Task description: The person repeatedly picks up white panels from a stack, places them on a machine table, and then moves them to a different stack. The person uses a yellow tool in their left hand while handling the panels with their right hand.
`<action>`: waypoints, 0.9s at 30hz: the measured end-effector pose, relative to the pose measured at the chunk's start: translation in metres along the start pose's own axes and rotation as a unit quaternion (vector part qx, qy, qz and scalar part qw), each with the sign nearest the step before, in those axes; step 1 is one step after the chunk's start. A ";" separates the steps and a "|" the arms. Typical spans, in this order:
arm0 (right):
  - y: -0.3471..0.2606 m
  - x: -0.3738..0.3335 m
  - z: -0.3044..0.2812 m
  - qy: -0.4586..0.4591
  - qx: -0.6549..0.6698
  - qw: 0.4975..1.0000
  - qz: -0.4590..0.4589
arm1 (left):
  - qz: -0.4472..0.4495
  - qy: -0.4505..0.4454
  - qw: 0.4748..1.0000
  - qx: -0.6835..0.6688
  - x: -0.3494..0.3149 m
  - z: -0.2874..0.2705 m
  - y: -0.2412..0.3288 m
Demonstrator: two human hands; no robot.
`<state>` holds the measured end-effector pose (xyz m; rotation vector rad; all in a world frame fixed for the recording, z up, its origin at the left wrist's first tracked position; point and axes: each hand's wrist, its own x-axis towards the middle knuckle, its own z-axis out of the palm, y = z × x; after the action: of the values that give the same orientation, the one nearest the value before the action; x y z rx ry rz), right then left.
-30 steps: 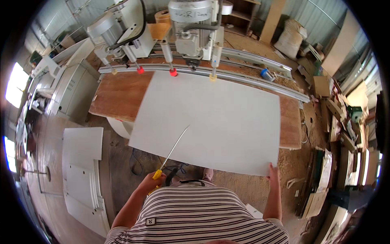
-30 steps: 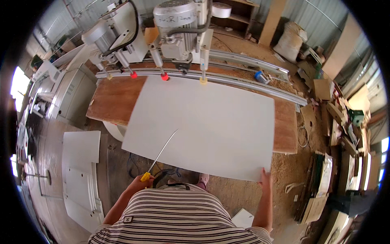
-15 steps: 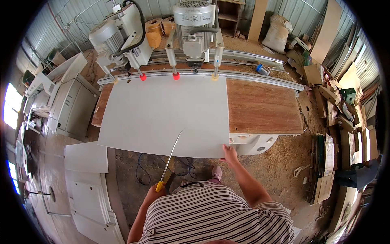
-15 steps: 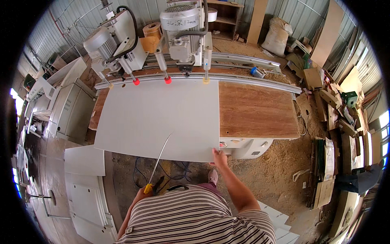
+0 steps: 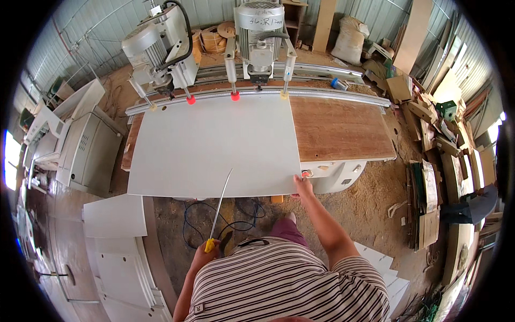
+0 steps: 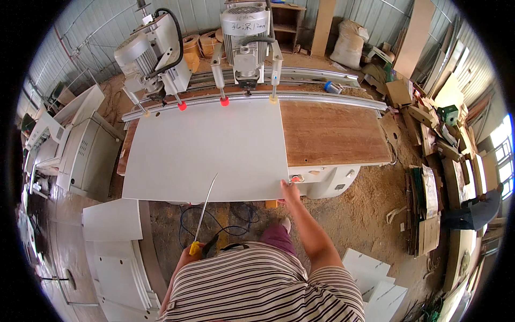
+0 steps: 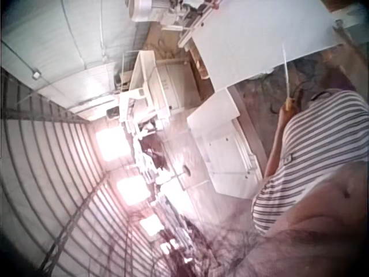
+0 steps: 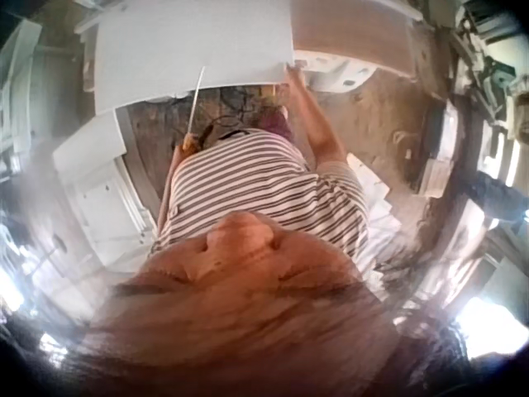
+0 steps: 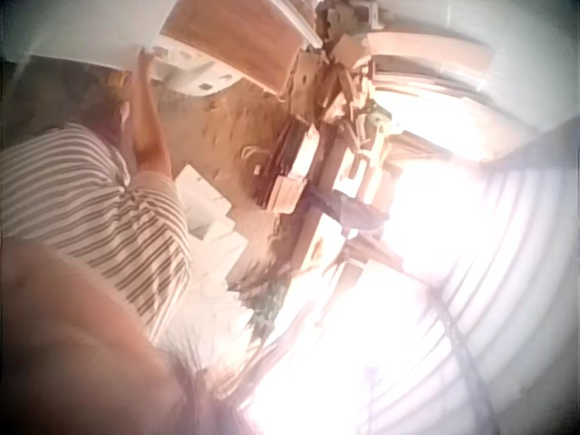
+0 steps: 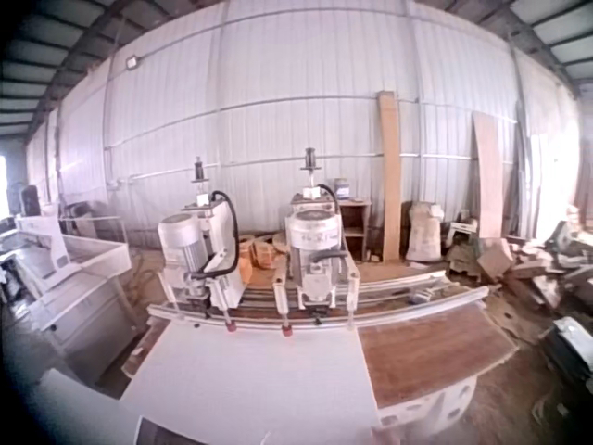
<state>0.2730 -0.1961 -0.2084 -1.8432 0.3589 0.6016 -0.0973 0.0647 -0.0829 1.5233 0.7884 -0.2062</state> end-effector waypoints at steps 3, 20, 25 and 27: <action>-0.008 -0.005 0.004 0.000 -0.011 1.000 0.014 | -0.012 -0.006 0.999 -0.050 -0.006 -0.004 0.014; -0.008 -0.004 -0.001 -0.035 0.021 0.999 0.029 | 0.011 0.057 0.998 0.006 -0.013 -0.008 0.009; -0.011 -0.009 -0.006 -0.047 0.013 0.999 0.025 | 0.001 0.074 0.997 -0.027 -0.017 0.002 0.012; -0.013 -0.013 -0.009 -0.064 0.018 0.998 0.020 | -0.008 0.082 0.996 -0.033 -0.021 0.008 0.017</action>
<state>0.2709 -0.2011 -0.1887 -1.7572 0.3202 0.7318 -0.1007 0.0516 -0.0586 1.4850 0.9303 -0.0666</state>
